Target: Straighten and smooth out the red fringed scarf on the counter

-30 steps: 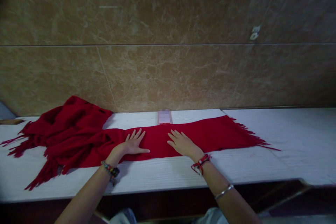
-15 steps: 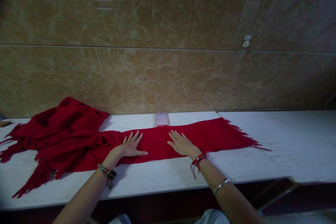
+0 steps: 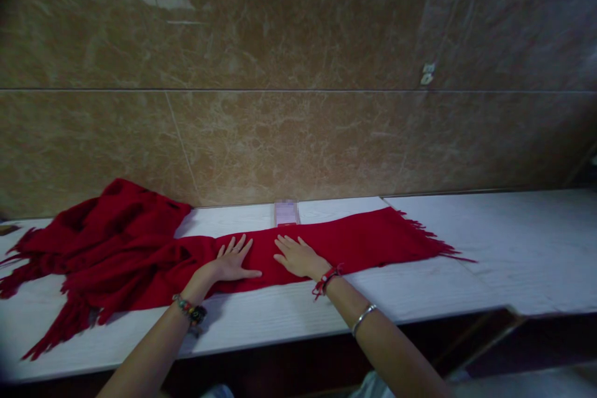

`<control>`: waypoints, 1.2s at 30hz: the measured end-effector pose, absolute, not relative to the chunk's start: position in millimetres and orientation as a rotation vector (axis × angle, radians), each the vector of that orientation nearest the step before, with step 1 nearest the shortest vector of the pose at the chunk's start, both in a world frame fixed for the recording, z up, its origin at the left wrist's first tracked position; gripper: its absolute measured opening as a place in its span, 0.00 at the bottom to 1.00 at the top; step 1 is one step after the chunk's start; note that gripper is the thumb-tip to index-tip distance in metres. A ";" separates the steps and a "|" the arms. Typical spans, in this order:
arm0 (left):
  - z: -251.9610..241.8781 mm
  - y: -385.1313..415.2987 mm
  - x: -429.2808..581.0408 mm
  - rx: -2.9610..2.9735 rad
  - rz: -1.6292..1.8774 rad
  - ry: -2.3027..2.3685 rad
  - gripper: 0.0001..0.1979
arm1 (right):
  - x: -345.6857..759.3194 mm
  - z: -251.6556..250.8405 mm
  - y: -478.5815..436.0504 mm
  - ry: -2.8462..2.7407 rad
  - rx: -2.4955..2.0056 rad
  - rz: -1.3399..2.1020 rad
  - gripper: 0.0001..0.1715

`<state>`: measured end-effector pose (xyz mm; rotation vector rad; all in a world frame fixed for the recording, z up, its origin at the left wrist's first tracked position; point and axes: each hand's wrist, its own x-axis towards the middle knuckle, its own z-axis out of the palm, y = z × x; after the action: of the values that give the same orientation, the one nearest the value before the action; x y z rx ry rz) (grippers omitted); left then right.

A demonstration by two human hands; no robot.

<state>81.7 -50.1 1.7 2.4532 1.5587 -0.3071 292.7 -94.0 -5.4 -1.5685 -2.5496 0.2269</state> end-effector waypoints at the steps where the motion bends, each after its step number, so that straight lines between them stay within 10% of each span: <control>1: 1.5 -49.9 81.7 2.450 -0.307 1.557 0.56 | 304.4 -6.5 -92.9 -2.528 -1.629 0.232 0.31; 21: 1.8 -54.4 79.6 2.439 -0.113 1.681 0.43 | 354.6 -20.3 -75.1 -2.209 -2.068 0.107 0.31; 36: 24.3 -59.0 56.5 2.858 0.169 0.862 0.15 | 282.9 -16.0 -117.8 -2.500 -1.363 0.091 0.28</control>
<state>56.5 -59.0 24.3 2.8582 0.8615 0.1689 282.9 -117.8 -16.0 -1.3626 -2.4996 0.0911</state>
